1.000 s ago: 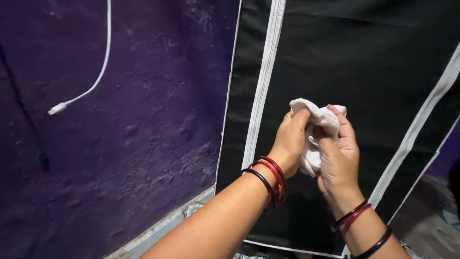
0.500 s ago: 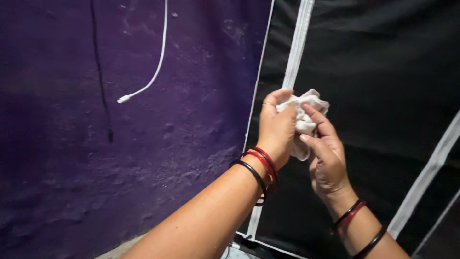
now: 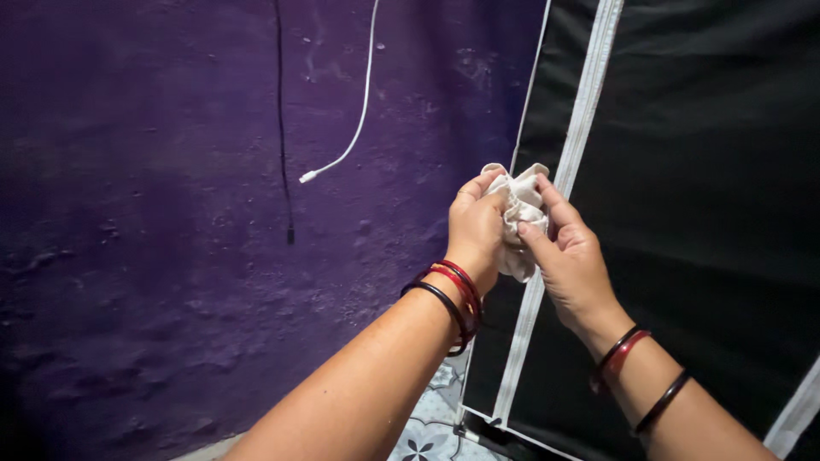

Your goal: The person places a small black bottle and a wooden shoe horn into a black fabric shoe rack. They then close the rack's front flap and wipe the exterior surface with a white cloth, cleaning the sides and top.

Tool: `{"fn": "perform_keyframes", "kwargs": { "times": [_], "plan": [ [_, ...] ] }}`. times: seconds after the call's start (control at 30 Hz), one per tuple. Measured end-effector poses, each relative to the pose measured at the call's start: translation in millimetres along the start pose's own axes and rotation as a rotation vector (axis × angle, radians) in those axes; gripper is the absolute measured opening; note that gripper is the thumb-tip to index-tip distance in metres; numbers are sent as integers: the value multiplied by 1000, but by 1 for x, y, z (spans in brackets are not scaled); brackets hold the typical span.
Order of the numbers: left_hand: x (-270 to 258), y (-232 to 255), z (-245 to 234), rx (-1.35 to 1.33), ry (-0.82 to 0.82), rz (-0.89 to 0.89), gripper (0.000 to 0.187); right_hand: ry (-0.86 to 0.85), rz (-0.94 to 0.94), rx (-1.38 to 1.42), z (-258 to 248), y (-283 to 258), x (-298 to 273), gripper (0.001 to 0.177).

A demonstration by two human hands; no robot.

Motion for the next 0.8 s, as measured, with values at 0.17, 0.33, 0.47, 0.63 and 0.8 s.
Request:
{"fn": "perform_keyframes", "kwargs": {
  "times": [0.17,0.33,0.47,0.63,0.8],
  "plan": [
    [9,-3,-19,21,-4,4,48,12,32,-22,6,17,-1,65],
    [13,-16,-40,0,33,-12,46,1,69,-66,12,35,-9,65],
    [20,-33,-63,-1,95,-37,44,-23,94,-94,14,56,-19,69],
    [35,-72,-111,-88,90,-96,38,-61,120,-154,17,109,-31,74],
    [43,-116,-200,19,156,-88,39,-53,117,-182,38,199,-52,68]
  ]
}}
Point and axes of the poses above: each hand's wrist, its own x-axis towards the middle knuckle, its own z-axis out of the palm, y = z × x, the point moved 3 cm from there along x, towards the middle knuckle, and after that the axes turned 9 degrees about -z, right-handed, at the moved point
